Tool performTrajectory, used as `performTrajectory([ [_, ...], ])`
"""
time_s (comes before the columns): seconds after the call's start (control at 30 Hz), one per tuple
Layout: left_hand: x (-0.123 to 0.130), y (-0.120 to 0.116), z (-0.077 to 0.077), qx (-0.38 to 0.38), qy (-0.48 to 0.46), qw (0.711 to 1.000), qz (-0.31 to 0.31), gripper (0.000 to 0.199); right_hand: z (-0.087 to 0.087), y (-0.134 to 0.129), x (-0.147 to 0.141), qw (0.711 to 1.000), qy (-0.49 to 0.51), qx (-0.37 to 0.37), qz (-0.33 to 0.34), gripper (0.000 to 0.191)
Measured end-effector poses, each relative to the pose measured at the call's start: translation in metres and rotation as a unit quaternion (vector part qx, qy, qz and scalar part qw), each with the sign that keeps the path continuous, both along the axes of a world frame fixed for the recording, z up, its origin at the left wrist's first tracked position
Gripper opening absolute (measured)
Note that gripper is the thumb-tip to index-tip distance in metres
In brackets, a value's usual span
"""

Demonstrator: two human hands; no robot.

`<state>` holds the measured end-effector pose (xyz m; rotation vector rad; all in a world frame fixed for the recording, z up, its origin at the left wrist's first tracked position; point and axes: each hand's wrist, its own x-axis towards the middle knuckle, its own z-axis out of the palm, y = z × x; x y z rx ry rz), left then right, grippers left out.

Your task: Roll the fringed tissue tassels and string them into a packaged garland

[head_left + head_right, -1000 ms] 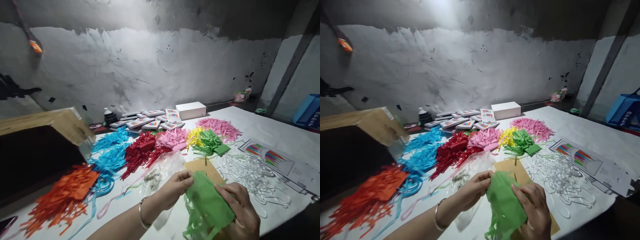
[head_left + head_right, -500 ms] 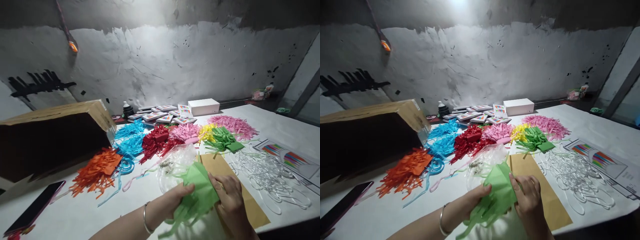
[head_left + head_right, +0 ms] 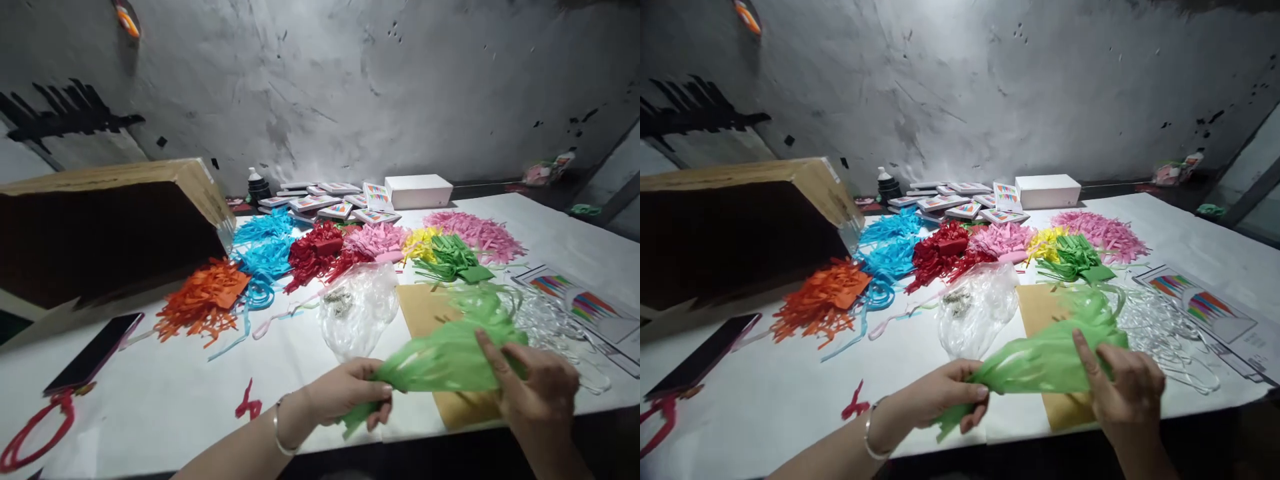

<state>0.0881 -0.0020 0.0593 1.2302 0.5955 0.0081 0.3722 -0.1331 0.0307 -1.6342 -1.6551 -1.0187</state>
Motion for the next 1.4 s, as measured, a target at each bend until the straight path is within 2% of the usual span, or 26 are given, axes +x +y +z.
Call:
performTrajectory([
  [0.07, -0.035, 0.011, -0.005, 0.066, 0.048, 0.996, 0.037, 0.047, -0.018, 0.001, -0.031, 0.994, -0.019, -0.074, 0.076, 0.053],
  [0.13, -0.075, 0.022, -0.01, 0.106, 0.09, 0.987, 0.078, 0.042, -0.039, 0.006, -0.066, 0.975, 0.025, -0.141, 0.168, 0.043],
  [0.2, -0.113, 0.029, -0.013, 0.167, 0.137, 0.967, 0.132, 0.035, -0.06, 0.012, -0.099, 0.957, 0.057, -0.171, 0.226, 0.038],
  [0.3, -0.15, 0.023, -0.017, 0.275, 0.191, 0.912, 0.237, 0.029, -0.081, 0.017, -0.133, 0.942, 0.079, -0.194, 0.261, 0.036],
  [0.37, -0.152, 0.01, -0.023, 0.37, 0.194, 0.865, 0.279, 0.031, -0.087, 0.018, -0.145, 0.935, 0.097, -0.209, 0.269, 0.037],
  [0.43, -0.138, -0.008, -0.034, 0.508, 0.145, 0.818, 0.229, 0.032, -0.089, 0.019, -0.151, 0.928, 0.114, -0.225, 0.273, 0.036],
  [0.47, -0.127, -0.015, -0.041, 0.579, 0.099, 0.793, 0.16, 0.032, -0.089, 0.019, -0.152, 0.925, 0.121, -0.233, 0.275, 0.035],
  [0.53, -0.105, -0.025, -0.057, 0.642, 0.035, 0.765, 0.034, 0.029, -0.089, 0.018, -0.15, 0.92, 0.135, -0.247, 0.273, 0.033],
  [0.57, -0.095, -0.027, -0.064, 0.651, 0.029, 0.759, 0.005, 0.026, -0.089, 0.017, -0.146, 0.918, 0.141, -0.253, 0.269, 0.033],
  [0.67, -0.081, -0.022, -0.077, 0.636, 0.029, 0.771, -0.014, 0.018, -0.09, 0.011, -0.127, 0.921, 0.131, -0.271, 0.249, 0.034],
  [0.8, -0.084, -0.013, -0.075, 0.602, 0.009, 0.798, -0.019, 0.02, -0.083, 0.001, -0.098, 0.932, 0.06, -0.271, 0.232, 0.034],
  [0.93, -0.085, -0.015, -0.071, 0.582, 0.014, 0.813, -0.002, 0.02, -0.065, -0.005, -0.088, 0.948, 0.108, -0.239, 0.182, 0.018],
  [1.03, -0.084, -0.02, -0.073, 0.571, 0.018, 0.821, 0.01, 0.019, -0.047, -0.008, -0.09, 0.967, 0.122, -0.197, 0.11, 0.017],
  [1.1, -0.083, -0.022, -0.075, 0.57, 0.022, 0.821, 0.015, 0.02, -0.036, -0.008, -0.094, 0.975, 0.105, -0.171, 0.095, 0.017],
  [1.17, -0.083, -0.022, -0.076, 0.573, 0.026, 0.819, 0.017, 0.02, -0.026, -0.006, -0.102, 0.971, 0.102, -0.161, 0.141, 0.014],
  [1.23, -0.082, -0.023, -0.076, 0.578, 0.03, 0.815, 0.019, 0.02, -0.021, 0.0, -0.113, 0.952, 0.113, -0.165, 0.23, 0.014],
  [1.33, -0.08, -0.023, -0.076, 0.586, 0.034, 0.809, 0.022, 0.019, -0.02, 0.017, -0.134, 0.911, 0.102, -0.209, 0.339, 0.03],
  [1.4, -0.08, -0.024, -0.077, 0.589, 0.037, 0.807, 0.02, 0.018, -0.025, 0.03, -0.144, 0.894, 0.08, -0.252, 0.362, 0.042],
])
